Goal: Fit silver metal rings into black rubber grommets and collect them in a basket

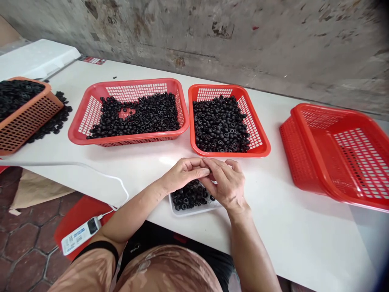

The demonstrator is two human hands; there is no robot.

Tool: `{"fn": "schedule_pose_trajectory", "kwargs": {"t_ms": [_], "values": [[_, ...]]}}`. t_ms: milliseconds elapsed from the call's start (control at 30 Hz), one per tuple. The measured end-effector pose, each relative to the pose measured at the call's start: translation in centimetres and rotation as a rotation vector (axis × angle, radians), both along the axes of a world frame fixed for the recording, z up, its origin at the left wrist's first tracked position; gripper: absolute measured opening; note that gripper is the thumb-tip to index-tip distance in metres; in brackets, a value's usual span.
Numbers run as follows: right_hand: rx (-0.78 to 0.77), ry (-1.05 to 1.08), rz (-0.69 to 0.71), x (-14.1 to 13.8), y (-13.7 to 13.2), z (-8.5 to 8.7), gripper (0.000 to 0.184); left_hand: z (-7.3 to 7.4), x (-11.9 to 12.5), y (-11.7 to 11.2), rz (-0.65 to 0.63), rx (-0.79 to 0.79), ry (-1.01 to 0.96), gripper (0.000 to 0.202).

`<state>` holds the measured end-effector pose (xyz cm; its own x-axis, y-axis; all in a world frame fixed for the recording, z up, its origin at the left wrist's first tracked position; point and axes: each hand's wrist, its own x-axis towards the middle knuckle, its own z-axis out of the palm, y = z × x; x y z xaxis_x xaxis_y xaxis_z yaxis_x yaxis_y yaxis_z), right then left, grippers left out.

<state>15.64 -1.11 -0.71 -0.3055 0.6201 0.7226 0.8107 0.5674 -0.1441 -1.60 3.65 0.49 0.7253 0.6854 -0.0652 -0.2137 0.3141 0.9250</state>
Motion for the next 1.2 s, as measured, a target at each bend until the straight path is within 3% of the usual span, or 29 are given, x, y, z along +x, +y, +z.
{"fn": "schedule_pose_trajectory", "kwargs": {"t_ms": [167, 500, 1033, 1200], "values": [[-0.026, -0.02, -0.016, 0.05, 0.06, -0.01, 0.036, 0.12, 0.05, -0.03, 0.056, 0.009, -0.01, 0.028], [-0.022, -0.013, -0.032, 0.28, -0.1, -0.09, 0.033, -0.19, -0.09, 0.04, 0.034, -0.074, -0.011, 0.028], [-0.023, -0.019, 0.025, 0.2, 0.18, 0.29, 0.022, 0.16, -0.13, 0.11, -0.014, 0.029, 0.044, 0.032], [-0.029, -0.015, 0.071, 0.56, 0.23, 0.31, 0.028, 0.1, -0.11, 0.06, -0.016, 0.004, 0.047, 0.034]]}}
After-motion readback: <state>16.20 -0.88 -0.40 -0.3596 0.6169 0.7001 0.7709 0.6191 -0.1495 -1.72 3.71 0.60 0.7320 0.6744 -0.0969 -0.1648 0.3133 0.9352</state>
